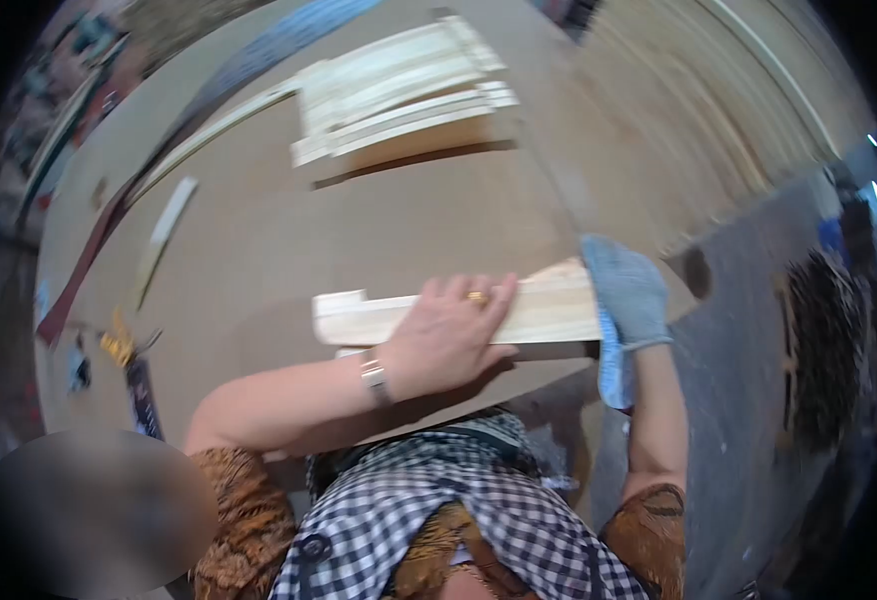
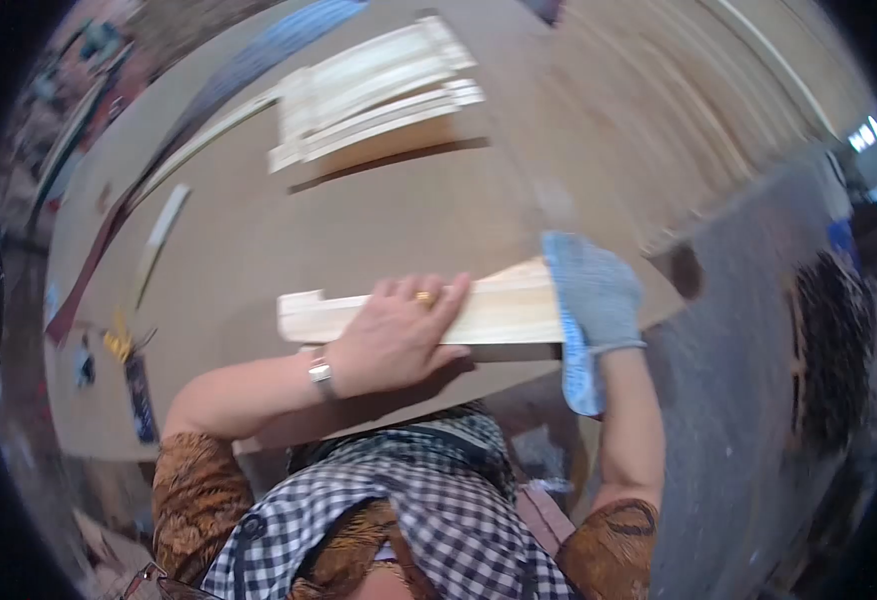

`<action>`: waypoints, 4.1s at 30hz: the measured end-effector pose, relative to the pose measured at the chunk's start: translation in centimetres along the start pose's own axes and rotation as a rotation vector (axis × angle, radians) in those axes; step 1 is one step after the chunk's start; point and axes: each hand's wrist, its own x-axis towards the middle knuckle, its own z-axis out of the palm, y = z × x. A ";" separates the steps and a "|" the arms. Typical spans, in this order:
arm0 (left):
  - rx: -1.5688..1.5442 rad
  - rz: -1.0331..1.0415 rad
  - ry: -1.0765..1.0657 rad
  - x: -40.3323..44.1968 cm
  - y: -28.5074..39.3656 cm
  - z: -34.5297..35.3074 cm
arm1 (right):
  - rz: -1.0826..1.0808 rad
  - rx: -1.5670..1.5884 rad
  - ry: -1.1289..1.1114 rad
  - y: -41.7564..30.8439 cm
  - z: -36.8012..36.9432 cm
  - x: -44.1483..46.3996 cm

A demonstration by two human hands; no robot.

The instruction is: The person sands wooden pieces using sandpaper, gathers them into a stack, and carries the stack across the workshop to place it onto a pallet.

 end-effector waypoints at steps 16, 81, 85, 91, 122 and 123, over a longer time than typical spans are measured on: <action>0.069 0.008 0.145 -1.0 -0.1 0.7 | 0.401 0.455 0.021 -2.4 -2.7 -11.7; -0.076 -0.171 -0.190 2.1 1.8 -0.3 | 0.393 0.578 0.050 -2.6 -1.5 -11.5; -0.055 -0.183 -0.170 2.2 1.7 0.5 | 0.425 0.750 -0.155 -2.3 -1.8 -9.9; -0.055 -0.184 -0.126 2.0 0.4 0.7 | 0.480 0.954 -0.274 -3.3 -2.4 -8.0; 0.341 -0.236 0.335 10.8 -18.3 -0.8 | 0.499 0.914 0.047 -2.6 -1.0 -9.8; 0.318 -0.272 0.300 11.1 -19.4 0.7 | 0.514 0.910 0.052 -2.8 -1.3 -10.0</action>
